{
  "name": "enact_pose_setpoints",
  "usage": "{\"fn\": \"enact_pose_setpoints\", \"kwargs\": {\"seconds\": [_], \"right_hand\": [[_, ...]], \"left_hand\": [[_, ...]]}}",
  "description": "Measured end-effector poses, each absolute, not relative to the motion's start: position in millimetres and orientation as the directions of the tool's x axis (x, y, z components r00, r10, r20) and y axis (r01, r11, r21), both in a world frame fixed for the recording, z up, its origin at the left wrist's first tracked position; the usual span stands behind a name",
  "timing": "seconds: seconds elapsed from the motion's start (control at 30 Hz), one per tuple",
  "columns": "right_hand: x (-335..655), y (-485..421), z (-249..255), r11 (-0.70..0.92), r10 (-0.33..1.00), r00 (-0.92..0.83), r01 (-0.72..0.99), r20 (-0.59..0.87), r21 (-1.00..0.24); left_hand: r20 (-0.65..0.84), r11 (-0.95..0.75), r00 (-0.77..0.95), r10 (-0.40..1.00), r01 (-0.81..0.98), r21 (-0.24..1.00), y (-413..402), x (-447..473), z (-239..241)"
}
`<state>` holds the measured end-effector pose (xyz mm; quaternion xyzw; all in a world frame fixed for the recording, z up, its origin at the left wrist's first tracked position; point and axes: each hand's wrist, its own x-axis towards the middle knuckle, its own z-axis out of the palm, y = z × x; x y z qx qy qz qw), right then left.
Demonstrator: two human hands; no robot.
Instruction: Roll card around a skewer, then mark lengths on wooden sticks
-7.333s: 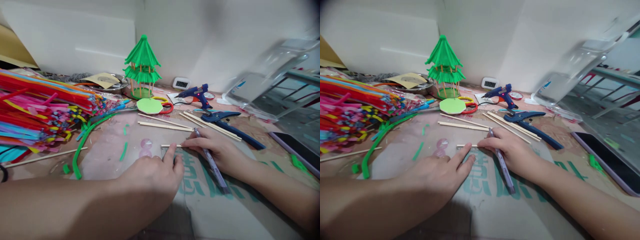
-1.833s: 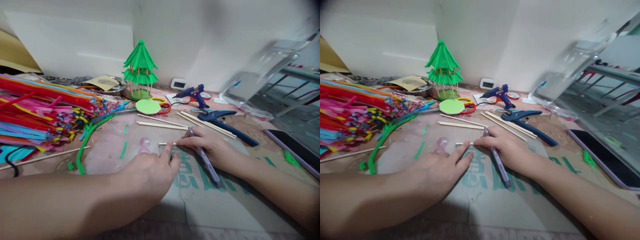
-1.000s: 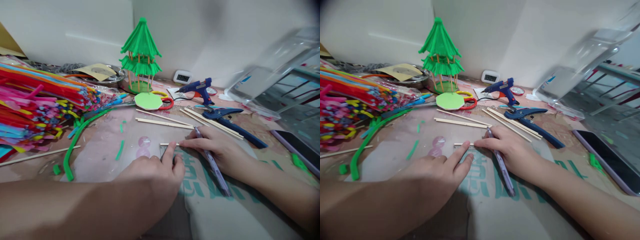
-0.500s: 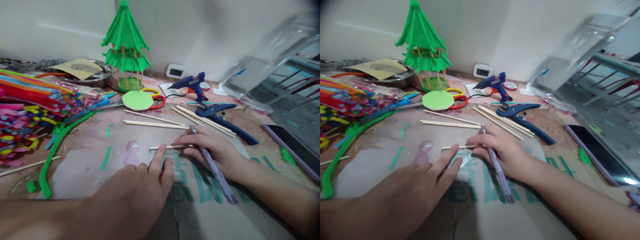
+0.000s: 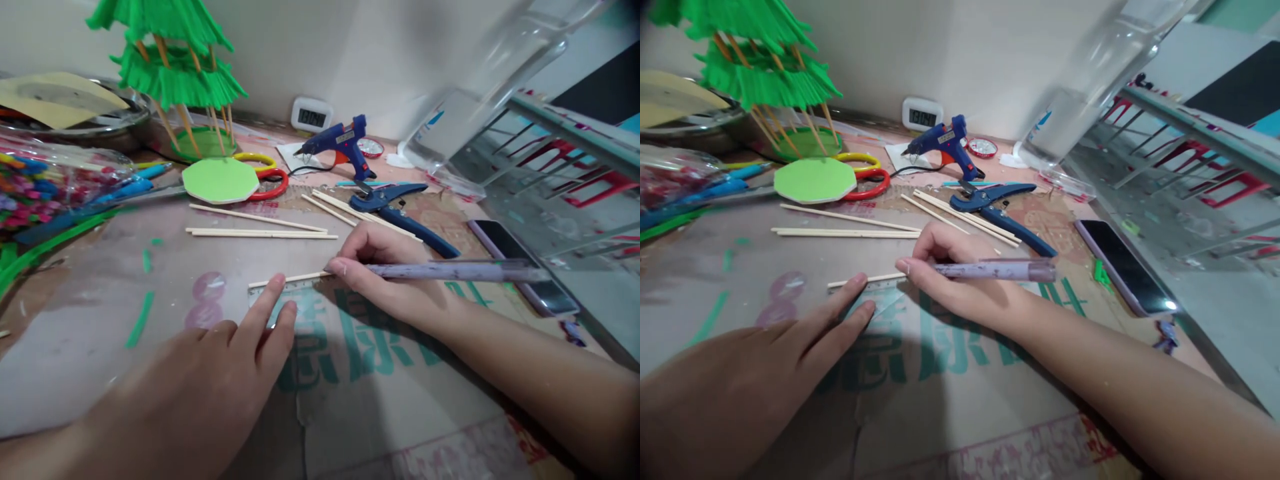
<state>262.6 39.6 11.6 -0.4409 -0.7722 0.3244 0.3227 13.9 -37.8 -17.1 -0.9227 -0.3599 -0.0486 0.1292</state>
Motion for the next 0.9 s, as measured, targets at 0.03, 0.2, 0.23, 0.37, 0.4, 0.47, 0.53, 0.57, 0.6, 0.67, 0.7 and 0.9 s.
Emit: {"fn": "enact_pose_setpoints", "kwargs": {"seconds": [0.03,0.2,0.23,0.37,0.4,0.47,0.53,0.57,0.6,0.67,0.7,0.9], "right_hand": [[262.6,40.5,10.4,0.396,0.894,-0.393,0.462,0.217,-0.794],[264.8,43.0,7.4,0.400,0.908,-0.335,0.507,0.253,-0.763],[265.2,43.2,7.0,0.413,0.904,-0.334,0.522,0.267,-0.746],[266.0,43.2,5.7,0.429,0.897,-0.352,0.550,0.267,-0.716],[265.9,43.0,5.5,0.421,0.900,-0.351,0.551,0.258,-0.721],[265.7,42.6,5.3,0.413,0.903,-0.354,0.550,0.245,-0.726],[265.6,42.4,5.3,0.421,0.898,-0.365,0.549,0.246,-0.722],[265.7,42.5,5.3,0.428,0.894,-0.373,0.549,0.247,-0.718],[265.9,42.6,5.2,0.435,0.891,-0.380,0.550,0.249,-0.713],[266.4,42.9,4.7,0.441,0.886,-0.393,0.556,0.245,-0.705],[266.6,43.0,4.4,0.445,0.884,-0.399,0.561,0.243,-0.698],[265.5,42.8,4.6,0.477,0.871,-0.410,0.569,0.272,-0.669]], "left_hand": [[0.194,-0.710,0.746,0.637,0.666,-0.230,-37.3,14.4,-17.2],[0.216,-0.708,0.764,0.608,0.645,-0.287,-36.8,14.6,-19.1],[0.207,-0.702,0.757,0.619,0.652,-0.287,-37.4,13.9,-19.9],[0.161,-0.681,0.729,0.665,0.681,-0.270,-40.8,11.0,-22.7],[0.150,-0.678,0.723,0.674,0.686,-0.263,-41.4,10.7,-23.3],[0.139,-0.669,0.711,0.689,0.699,-0.253,-42.6,10.4,-24.4],[0.136,-0.665,0.704,0.697,0.705,-0.246,-43.8,10.1,-25.6],[0.141,-0.665,0.705,0.695,0.705,-0.245,-44.4,9.8,-26.0],[0.144,-0.666,0.706,0.693,0.704,-0.244,-45.0,9.4,-26.3],[0.151,-0.667,0.704,0.694,0.708,-0.234,-46.0,8.6,-26.2],[0.153,-0.665,0.699,0.699,0.714,-0.220,-46.2,8.3,-25.8],[0.188,-0.664,0.678,0.710,0.734,-0.142,-44.3,9.4,-24.6]]}}
